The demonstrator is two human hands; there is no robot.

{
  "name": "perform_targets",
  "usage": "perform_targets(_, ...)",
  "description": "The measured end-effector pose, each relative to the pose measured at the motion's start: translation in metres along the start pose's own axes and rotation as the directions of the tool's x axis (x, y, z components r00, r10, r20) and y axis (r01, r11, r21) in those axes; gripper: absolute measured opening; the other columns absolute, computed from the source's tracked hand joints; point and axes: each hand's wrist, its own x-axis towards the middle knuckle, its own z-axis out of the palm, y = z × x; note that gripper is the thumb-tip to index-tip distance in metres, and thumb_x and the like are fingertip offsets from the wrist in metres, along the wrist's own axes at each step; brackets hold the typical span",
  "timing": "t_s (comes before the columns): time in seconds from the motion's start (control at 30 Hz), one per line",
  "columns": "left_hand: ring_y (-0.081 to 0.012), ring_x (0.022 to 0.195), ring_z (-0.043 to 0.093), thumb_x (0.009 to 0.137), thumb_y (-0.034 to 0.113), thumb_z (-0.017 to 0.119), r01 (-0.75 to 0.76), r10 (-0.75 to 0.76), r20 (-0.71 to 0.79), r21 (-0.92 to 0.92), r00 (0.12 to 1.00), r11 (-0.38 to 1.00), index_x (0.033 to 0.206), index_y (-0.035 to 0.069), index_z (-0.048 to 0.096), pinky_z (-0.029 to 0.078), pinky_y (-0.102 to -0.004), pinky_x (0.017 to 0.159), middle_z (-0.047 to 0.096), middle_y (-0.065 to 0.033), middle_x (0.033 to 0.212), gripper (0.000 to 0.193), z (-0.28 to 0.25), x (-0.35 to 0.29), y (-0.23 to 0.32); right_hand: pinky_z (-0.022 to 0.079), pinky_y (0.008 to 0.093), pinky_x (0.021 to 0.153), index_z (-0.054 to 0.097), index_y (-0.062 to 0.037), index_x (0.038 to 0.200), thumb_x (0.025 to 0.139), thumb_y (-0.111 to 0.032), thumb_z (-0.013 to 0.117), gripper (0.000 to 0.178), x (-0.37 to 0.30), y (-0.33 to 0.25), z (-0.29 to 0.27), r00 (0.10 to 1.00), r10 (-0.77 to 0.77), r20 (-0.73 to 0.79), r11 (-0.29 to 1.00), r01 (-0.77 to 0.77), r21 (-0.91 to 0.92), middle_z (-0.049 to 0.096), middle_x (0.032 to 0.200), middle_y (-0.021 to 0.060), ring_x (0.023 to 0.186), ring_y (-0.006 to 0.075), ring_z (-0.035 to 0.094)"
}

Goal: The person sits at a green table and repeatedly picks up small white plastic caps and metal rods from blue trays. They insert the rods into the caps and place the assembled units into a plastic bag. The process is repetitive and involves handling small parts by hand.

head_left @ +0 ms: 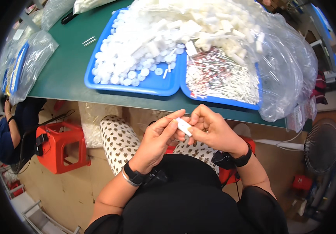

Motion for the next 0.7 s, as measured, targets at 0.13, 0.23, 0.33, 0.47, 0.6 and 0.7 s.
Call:
perform_targets(0.13, -0.0081, 0.085, 0.061, 0.099, 0.012, 0.060, -0.078, 0.068, 0.060, 0.180, 0.996, 0.980, 0.141, 0.001, 0.047, 0.053, -0.0226, 0.078, 0.065, -0.0079, 0.111, 0.045, 0.002, 0.004, -0.003, 0.054, 0.0306, 0.067, 0.050, -0.0004, 0.111, 0.096, -0.007, 0.058, 0.018, -0.008, -0.001, -0.004, 0.990, -0.126, -0.056, 0.963, 0.108, -0.248, 0.069, 0.085, 0.0143, 0.076, 0.0215, 0.071)
perform_targets(0.23, -0.0088, 0.085, 0.061, 0.099, 0.009, 0.060, -0.040, 0.039, 0.022, 0.087, 0.999, 0.995, 0.130, 0.001, 0.052, 0.053, -0.0237, 0.077, 0.065, -0.0098, 0.110, 0.033, -0.003, 0.005, -0.002, 0.053, 0.0383, 0.067, 0.062, -0.0043, 0.110, 0.095, -0.014, 0.062, 0.019, -0.014, -0.010, -0.033, 0.928, -0.334, -0.166, 0.773, 0.169, -0.612, 0.067, 0.082, 0.0186, 0.076, 0.0348, 0.069)
perform_targets(0.33, -0.0103, 0.082, 0.061, 0.099, 0.009, 0.058, -0.019, 0.021, 0.045, -0.034, 0.999, 0.999, 0.120, 0.004, 0.050, 0.053, -0.0251, 0.075, 0.064, -0.0118, 0.110, 0.023, -0.004, 0.002, -0.002, 0.052, 0.0439, 0.069, 0.063, -0.0004, 0.109, 0.094, -0.009, 0.059, 0.018, -0.009, -0.027, -0.094, 0.669, -0.651, -0.358, 0.346, -0.158, -0.925, 0.068, 0.089, 0.0223, 0.080, 0.0391, 0.067)
perform_targets(0.47, -0.0105, 0.082, 0.060, 0.101, 0.009, 0.054, -0.059, 0.057, 0.151, 0.011, 0.987, 0.998, 0.112, 0.010, 0.045, 0.053, -0.0264, 0.075, 0.063, -0.0139, 0.113, 0.014, 0.005, 0.001, -0.012, 0.050, 0.0461, 0.085, 0.061, 0.0002, 0.112, 0.087, -0.004, 0.062, 0.025, -0.013, -0.009, -0.180, 0.655, -0.682, -0.326, 0.070, -0.386, -0.920, 0.065, 0.107, 0.0217, 0.100, 0.0401, 0.061)
perform_targets(0.6, -0.0087, 0.085, 0.058, 0.100, 0.011, 0.057, -0.104, 0.061, 0.201, 0.213, 0.978, 0.971, 0.130, 0.008, 0.046, 0.052, -0.0250, 0.077, 0.062, -0.0082, 0.114, 0.032, 0.007, -0.001, -0.005, 0.049, 0.0457, 0.088, 0.061, 0.0006, 0.114, 0.084, -0.004, 0.064, 0.030, -0.004, 0.001, -0.185, 0.724, -0.602, -0.339, 0.012, -0.415, -0.910, 0.065, 0.108, 0.0198, 0.101, 0.0403, 0.060)
perform_targets(0.7, -0.0075, 0.083, 0.059, 0.101, 0.012, 0.056, -0.030, -0.007, 0.169, 0.212, 0.986, 0.977, 0.128, 0.005, 0.051, 0.052, -0.0241, 0.075, 0.062, -0.0051, 0.114, 0.029, 0.003, -0.003, -0.002, 0.048, 0.0444, 0.089, 0.061, 0.0007, 0.112, 0.084, -0.004, 0.065, 0.029, -0.004, 0.003, -0.188, 0.694, -0.627, -0.352, 0.069, -0.401, -0.914, 0.066, 0.109, 0.0185, 0.102, 0.0396, 0.060)
